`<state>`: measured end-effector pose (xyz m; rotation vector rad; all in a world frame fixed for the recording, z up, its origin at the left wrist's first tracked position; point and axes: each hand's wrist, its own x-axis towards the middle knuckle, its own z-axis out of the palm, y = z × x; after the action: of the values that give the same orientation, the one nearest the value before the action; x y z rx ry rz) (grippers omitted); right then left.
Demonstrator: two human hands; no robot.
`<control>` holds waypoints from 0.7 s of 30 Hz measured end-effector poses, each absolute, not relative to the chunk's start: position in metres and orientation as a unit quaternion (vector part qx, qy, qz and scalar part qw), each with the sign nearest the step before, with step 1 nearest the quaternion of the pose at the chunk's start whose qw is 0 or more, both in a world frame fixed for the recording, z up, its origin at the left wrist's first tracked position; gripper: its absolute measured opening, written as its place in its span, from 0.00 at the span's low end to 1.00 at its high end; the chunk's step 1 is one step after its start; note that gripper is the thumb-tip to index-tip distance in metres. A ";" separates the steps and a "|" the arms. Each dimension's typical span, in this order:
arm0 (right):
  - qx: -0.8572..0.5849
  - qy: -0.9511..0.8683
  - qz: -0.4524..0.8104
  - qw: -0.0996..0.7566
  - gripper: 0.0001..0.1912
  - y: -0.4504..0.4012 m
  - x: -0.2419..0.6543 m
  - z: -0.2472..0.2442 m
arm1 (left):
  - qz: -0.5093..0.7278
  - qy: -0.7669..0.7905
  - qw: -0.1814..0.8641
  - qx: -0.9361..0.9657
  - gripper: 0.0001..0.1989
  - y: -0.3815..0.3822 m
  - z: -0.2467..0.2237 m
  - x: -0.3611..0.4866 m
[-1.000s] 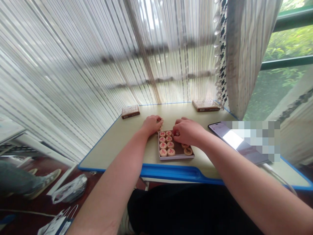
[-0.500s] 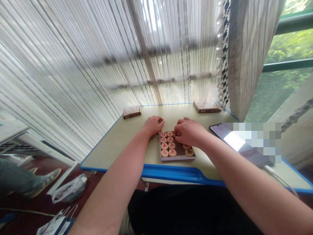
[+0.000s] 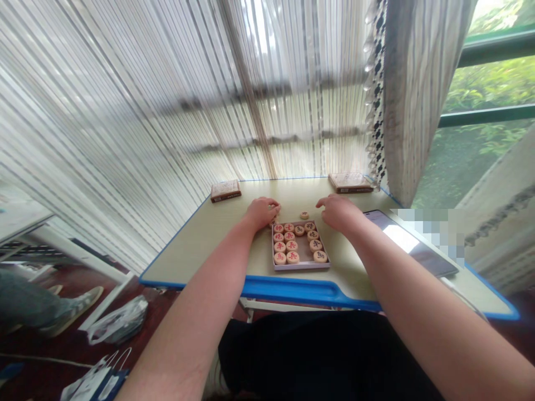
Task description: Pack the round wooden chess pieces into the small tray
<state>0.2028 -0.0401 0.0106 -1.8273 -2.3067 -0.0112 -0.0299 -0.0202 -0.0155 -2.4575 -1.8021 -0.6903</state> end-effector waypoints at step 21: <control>-0.614 -0.772 0.055 0.156 0.19 -0.031 0.203 0.001 | -0.317 -0.603 -0.158 -0.715 0.20 -0.014 -0.016 -0.038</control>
<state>0.2031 -0.0315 0.0008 -1.7589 -2.2093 0.1584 -0.0382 -0.0144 -0.0159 -2.5024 -2.1133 -1.1098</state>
